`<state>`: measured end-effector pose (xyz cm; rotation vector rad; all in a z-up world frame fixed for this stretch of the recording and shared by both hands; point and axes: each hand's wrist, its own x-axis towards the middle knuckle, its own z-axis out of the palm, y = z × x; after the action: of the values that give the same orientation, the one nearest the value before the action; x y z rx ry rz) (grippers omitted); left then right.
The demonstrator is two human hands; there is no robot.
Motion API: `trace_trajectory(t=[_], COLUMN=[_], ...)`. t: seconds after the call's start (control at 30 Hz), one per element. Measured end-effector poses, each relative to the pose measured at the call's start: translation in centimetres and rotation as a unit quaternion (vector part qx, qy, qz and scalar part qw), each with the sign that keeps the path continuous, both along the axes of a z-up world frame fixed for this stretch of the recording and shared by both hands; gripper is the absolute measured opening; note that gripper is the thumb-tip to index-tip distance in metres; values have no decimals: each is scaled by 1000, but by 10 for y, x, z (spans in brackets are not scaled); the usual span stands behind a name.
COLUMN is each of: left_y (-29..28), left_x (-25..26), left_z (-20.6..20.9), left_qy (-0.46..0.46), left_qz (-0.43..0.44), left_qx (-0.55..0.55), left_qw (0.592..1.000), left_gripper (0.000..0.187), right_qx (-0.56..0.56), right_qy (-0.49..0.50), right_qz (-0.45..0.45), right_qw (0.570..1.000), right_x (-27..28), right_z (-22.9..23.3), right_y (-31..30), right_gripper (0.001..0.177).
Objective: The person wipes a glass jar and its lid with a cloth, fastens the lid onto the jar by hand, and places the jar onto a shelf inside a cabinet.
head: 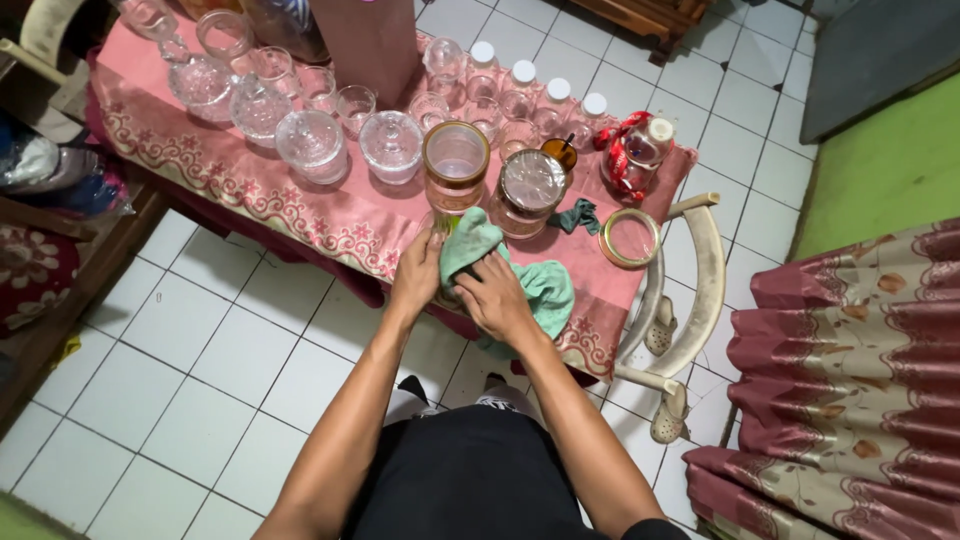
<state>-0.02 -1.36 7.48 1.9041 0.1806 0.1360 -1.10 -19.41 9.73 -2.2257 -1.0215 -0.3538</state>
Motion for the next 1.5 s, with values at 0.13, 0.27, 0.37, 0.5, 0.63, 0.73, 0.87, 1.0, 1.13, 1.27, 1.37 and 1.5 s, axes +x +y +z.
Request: trace_trajectory(t=[0.13, 0.27, 0.37, 0.5, 0.63, 0.73, 0.87, 1.0, 1.13, 1.27, 1.37, 1.5], left_y=[4, -5, -8, -6, -2, -4, -1, 3, 2, 3, 7, 10], left_x=[-13, -23, -23, -20, -26, -30, -26, -18, -19, -26, -29, -29], left_z=[1, 2, 2, 5, 7, 4, -5, -16, -19, -14, -10, -9], left_qy=[-4, -6, -44, -134, -126, -97, -96, -89, -43, -45, -88, -57], left_qz=[-9, -19, -29, -43, -65, -64, -48, -12, -7, -27, -59, -67], left_qx=[-38, -27, 1, -6, -15, -13, -12, -73, -65, -68, -59, -29], left_qw=[999, 999, 999, 990, 990, 993, 994, 993, 997, 996, 993, 996], left_gripper=[37, 35, 33, 30, 29, 29, 30, 33, 36, 37, 35, 33], right_qx=[-13, -6, -14, 41, 35, 52, 33, -58, 7, 156, 199, 20], right_qy=[2, -31, 69, -23, -61, 21, 11, -86, -46, 141, 276, 3], right_qz=[-64, -230, -307, -183, -106, -178, -209, -75, -152, -237, -295, -251], right_qw=[998, 973, 949, 982, 992, 982, 977, 992, 987, 949, 893, 968], right_x=[6, 11, 14, 9, 14, 21, 15, -8, -12, -17, -17, -21], right_z=[1, -10, -17, -19, -8, -12, -23, -41, -78, -99, -81, -40], right_y=[9, 15, 16, 25, 27, 24, 31, 17, 1, 12, 25, 28], right_gripper=[18, 22, 24, 28, 38, 35, 35, 39, 44, 53, 55, 51])
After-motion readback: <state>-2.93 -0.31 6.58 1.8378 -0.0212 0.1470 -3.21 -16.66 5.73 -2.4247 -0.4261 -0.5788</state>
